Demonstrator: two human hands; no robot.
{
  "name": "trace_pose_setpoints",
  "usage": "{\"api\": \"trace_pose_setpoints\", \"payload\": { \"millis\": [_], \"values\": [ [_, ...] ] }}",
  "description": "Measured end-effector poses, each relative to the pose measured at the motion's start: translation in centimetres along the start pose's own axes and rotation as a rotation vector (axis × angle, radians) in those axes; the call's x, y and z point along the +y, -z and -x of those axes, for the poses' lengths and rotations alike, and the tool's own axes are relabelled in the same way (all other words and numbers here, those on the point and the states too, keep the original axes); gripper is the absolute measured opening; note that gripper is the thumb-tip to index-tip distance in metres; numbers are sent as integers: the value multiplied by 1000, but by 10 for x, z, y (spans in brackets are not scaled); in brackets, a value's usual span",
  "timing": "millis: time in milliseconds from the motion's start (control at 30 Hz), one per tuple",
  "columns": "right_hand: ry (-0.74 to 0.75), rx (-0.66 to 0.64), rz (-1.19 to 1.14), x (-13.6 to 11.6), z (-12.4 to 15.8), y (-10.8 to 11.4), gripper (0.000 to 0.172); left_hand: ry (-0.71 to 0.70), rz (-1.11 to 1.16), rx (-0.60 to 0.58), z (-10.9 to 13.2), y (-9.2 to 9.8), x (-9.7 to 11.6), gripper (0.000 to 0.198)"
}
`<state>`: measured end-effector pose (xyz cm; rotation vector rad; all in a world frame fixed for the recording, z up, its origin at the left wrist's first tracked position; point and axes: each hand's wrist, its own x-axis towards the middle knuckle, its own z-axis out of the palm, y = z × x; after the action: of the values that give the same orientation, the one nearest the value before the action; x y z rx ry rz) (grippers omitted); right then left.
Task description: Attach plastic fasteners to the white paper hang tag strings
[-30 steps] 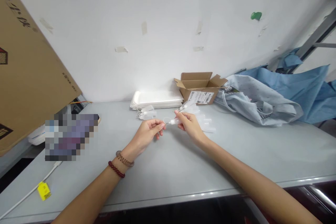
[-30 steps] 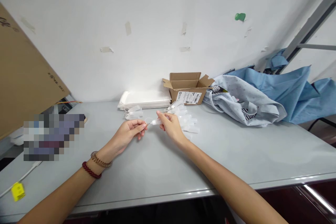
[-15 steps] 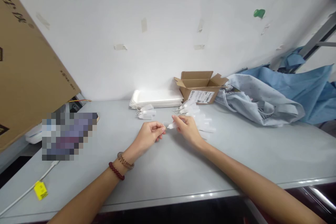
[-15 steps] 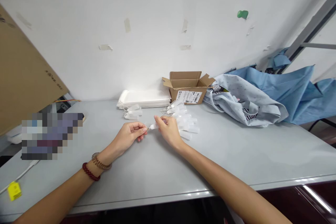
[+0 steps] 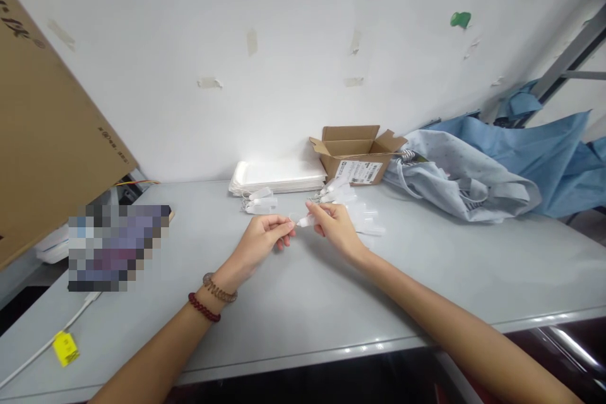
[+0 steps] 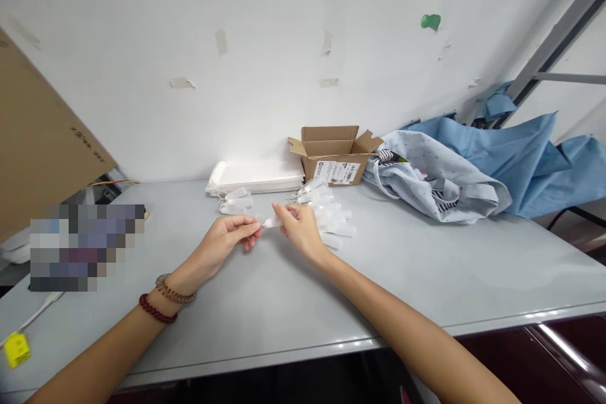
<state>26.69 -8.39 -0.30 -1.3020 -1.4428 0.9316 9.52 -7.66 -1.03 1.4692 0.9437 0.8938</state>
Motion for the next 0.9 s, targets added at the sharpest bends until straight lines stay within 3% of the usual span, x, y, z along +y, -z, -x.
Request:
{"api": "trace_pose_setpoints", "payload": {
  "millis": [267, 533, 733, 800, 900],
  "values": [
    [20, 16, -13, -5, -2, 0, 48, 14, -44, 2, 2, 3, 12, 22],
    [-16, 76, -61, -4, -5, 6, 47, 15, 30, 30, -1, 11, 4, 25],
    [34, -6, 10, 1, -3, 3, 49, -12, -39, -70, -1, 7, 1, 25],
    [65, -62, 72, 2, -3, 1, 52, 0, -72, -79, -2, 12, 2, 25],
    [97, -87, 141, 3, -4, 3, 51, 45, -172, -50, -4, 36, 3, 25]
  ]
}}
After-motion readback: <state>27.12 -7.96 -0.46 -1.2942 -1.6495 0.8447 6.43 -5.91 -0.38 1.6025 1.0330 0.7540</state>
